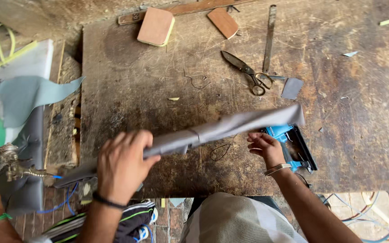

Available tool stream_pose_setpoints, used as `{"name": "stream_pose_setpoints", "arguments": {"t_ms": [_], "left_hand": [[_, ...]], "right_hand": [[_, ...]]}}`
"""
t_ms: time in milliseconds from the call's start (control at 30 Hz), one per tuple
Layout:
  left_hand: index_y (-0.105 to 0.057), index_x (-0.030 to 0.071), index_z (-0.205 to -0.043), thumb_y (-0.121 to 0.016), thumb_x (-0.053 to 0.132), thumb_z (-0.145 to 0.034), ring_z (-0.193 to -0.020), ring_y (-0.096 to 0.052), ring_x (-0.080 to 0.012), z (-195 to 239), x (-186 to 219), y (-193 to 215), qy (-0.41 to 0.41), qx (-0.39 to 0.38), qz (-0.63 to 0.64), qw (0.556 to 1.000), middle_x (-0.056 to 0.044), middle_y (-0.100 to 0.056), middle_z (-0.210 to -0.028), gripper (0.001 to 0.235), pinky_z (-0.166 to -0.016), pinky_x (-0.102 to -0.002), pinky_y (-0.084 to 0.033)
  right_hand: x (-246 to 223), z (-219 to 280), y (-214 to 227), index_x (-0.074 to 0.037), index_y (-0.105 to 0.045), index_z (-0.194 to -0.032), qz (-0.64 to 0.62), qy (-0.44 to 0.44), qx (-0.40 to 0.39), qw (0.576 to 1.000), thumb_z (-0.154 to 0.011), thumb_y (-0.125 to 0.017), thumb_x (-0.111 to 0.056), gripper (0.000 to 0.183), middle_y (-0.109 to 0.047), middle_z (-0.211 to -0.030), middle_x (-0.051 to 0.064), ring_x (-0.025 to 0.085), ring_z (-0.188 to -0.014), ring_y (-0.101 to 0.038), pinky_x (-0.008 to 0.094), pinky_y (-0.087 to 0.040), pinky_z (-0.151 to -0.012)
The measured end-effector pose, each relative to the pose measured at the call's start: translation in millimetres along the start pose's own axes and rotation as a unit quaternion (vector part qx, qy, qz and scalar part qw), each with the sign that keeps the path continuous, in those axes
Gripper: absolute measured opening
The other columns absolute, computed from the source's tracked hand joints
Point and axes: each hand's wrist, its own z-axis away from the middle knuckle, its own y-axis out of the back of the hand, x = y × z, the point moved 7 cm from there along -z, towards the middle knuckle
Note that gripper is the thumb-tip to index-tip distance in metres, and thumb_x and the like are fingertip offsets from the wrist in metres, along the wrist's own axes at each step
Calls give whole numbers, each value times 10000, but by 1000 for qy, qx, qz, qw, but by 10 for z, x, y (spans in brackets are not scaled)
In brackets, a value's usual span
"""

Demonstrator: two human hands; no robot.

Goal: The person staples gray fabric onto a tufted cushion using a pneumatic staple gun, then trims excess fabric with scissors. The cushion is flipped and adjusted repeatedly to secure the fabric around the edges.

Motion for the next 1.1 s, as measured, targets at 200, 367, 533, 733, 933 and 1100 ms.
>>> {"name": "stream_pose_setpoints", "arguments": {"t_ms": [200,367,533,733,933,1100], "left_hand": [[-654,183,-895,-731,80,-788,-972,-602,-252,1102,81,-905,-7,173,-16,985,-15,-640,-1020,168,-848,-463,-436],[-627,158,-852,-698,80,-720,-1025,-590,-301,1583,179,-2016,-21,152,45,987,-61,-602,-1074,169,-899,-496,-447],[-693,131,-912,-776,153,-713,-1045,-578,-340,1634,89,-2765,73,-19,227,971,-112,-592,-1046,217,-919,-457,-478],[-675,109,-1172,-769,151,-848,-1149,-648,-327,704,150,-2591,20,82,377,922,-91,-674,-1226,339,-984,-407,-521],[-641,101,-1309,-809,180,-815,-1240,-609,-323,-435,815,-2536,-163,-23,350,922,-100,-616,-1369,528,-1045,-399,-494],[-594,138,-1386,-869,350,-793,-1337,-552,-328,-535,921,-2419,-137,-66,318,936,-124,-550,-1448,688,-1120,-420,-459]], "right_hand": [[91,213,-339,-36,-610,-1223,-184,-110,-179,960,-830,-655,-244,447,-708,-1125,151,282,-1019,-691,437,-533,-935],[596,62,-238,-37,-617,-1186,-76,-185,-91,975,-889,-713,-283,398,-692,-1131,134,247,-1010,-696,393,-572,-911],[1019,-168,-87,29,-662,-1092,24,-199,-53,978,-874,-746,-81,258,-756,-971,166,237,-785,-726,327,-579,-603],[1128,-215,29,34,-696,-1027,74,-193,-24,978,-842,-794,-73,235,-763,-904,157,209,-724,-732,301,-590,-599],[1124,-110,-49,-33,-695,-1043,83,-171,-25,982,-808,-813,-78,266,-765,-913,107,172,-709,-695,277,-565,-607],[1030,-127,-66,-17,-702,-1033,63,-196,37,978,-856,-807,-133,237,-756,-926,132,203,-733,-710,318,-610,-675]]}}
